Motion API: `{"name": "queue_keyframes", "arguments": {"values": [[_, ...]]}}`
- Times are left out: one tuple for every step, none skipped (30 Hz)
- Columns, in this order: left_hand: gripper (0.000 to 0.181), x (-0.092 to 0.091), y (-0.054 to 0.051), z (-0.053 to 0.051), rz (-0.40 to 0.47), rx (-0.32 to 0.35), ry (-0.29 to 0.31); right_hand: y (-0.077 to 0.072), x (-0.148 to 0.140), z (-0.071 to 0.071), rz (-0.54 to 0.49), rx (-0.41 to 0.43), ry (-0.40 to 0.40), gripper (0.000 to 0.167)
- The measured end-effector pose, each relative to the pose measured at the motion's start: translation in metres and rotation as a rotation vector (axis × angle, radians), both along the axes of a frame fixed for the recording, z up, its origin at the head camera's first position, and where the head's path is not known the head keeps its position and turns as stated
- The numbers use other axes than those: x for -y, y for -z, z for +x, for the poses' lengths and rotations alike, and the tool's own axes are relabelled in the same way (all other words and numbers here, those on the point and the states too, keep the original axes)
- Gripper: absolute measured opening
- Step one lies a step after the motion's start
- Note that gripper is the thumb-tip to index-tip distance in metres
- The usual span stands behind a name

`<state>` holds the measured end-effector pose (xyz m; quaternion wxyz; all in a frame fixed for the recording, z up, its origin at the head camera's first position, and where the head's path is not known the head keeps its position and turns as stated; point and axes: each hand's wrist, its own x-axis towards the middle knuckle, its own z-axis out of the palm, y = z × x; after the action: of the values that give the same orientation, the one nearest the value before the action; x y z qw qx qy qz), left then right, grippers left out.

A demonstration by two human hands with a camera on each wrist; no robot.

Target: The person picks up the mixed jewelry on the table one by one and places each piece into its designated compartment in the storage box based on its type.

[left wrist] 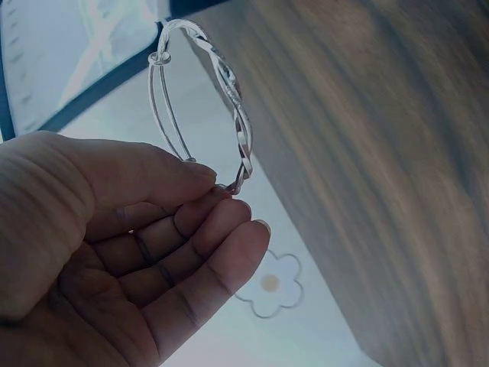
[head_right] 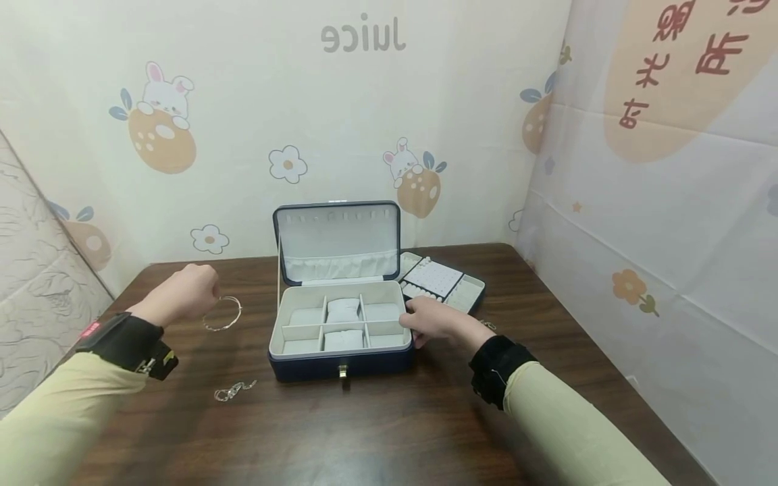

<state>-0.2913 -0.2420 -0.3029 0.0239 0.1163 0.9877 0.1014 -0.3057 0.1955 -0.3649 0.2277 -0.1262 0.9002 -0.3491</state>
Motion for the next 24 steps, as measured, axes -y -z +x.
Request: {"name": "queue_keyframes", "arguments": {"values": [[0.037,-0.002,-0.001,0.000,-0.001,-0.010,0.008,0.000,0.000,0.000,-0.001,0.000,0.000,0.037],[0.037,-0.005,-0.003,0.000,0.000,-0.017,0.018,0.000,0.000,0.000,-0.002,0.000,0.000,0.036],[0.038,-0.007,-0.005,-0.001,0.001,-0.029,0.029,0.000,0.000,0.000,-0.002,-0.001,-0.004,0.036],[0.038,-0.009,-0.006,-0.001,0.002,-0.040,0.042,0.000,0.000,0.000,-0.003,0.000,-0.008,0.036],[0.039,-0.011,-0.007,-0.002,0.002,-0.049,0.053,0.000,0.000,0.000,-0.005,0.002,-0.007,0.036],[0.038,-0.013,-0.009,-0.003,0.000,-0.058,0.063,0.000,0.000,0.000,-0.005,0.004,-0.006,0.035],[0.039,-0.015,-0.010,-0.004,-0.001,-0.064,0.073,0.000,0.001,0.000,-0.004,0.005,-0.005,0.035],[0.038,-0.017,-0.011,-0.006,-0.001,-0.059,0.078,0.000,0.000,0.000,-0.003,0.004,-0.006,0.035],[0.038,-0.019,-0.013,-0.007,-0.003,-0.058,0.080,0.000,0.000,0.000,-0.001,0.003,-0.006,0.035],[0.037,-0.021,-0.014,-0.009,-0.005,-0.054,0.081,0.000,0.000,0.000,-0.001,0.004,-0.001,0.035],[0.035,-0.024,-0.016,-0.010,-0.008,-0.050,0.080,0.000,0.000,0.000,0.000,0.004,0.001,0.035],[0.034,-0.027,-0.017,-0.012,-0.008,-0.051,0.079,0.000,0.000,0.001,0.000,0.004,0.000,0.035],[0.033,-0.029,-0.018,-0.013,-0.005,-0.051,0.078,0.000,0.000,0.001,-0.001,0.005,-0.002,0.035],[0.032,-0.032,-0.020,-0.014,-0.008,-0.052,0.077,-0.001,-0.001,0.001,-0.005,0.007,-0.002,0.036],[0.032,-0.035,-0.021,-0.014,-0.009,-0.065,0.083,-0.001,-0.001,0.002,-0.010,0.010,-0.003,0.036],[0.031,-0.037,-0.021,-0.016,-0.010,-0.077,0.087,-0.001,-0.001,0.002,-0.016,0.014,-0.003,0.036],[0.031,-0.040,-0.022,-0.017,-0.011,-0.086,0.093,-0.001,-0.001,0.002,-0.021,0.019,-0.007,0.037],[0.031,-0.043,-0.022,-0.017,-0.010,-0.097,0.099,-0.002,-0.002,0.002,-0.023,0.021,-0.008,0.037],[0.031,-0.045,-0.023,-0.018,-0.013,-0.108,0.104,-0.002,-0.002,0.002,-0.026,0.025,-0.010,0.037],[0.030,-0.048,-0.024,-0.019,-0.015,-0.115,0.108,-0.002,-0.002,0.002,-0.027,0.027,-0.009,0.036],[0.029,-0.051,-0.024,-0.020,-0.016,-0.118,0.111,-0.003,-0.003,0.002,-0.025,0.026,-0.016,0.036],[0.029,-0.053,-0.025,-0.020,-0.019,-0.121,0.110,-0.003,-0.004,0.002,-0.025,0.029,-0.017,0.037],[0.028,-0.056,-0.026,-0.021,-0.023,-0.125,0.113,-0.004,-0.004,0.002,-0.025,0.031,-0.020,0.037],[0.027,-0.058,-0.027,-0.021,-0.027,-0.126,0.113,-0.004,-0.005,0.002,-0.027,0.034,-0.019,0.039]]}}
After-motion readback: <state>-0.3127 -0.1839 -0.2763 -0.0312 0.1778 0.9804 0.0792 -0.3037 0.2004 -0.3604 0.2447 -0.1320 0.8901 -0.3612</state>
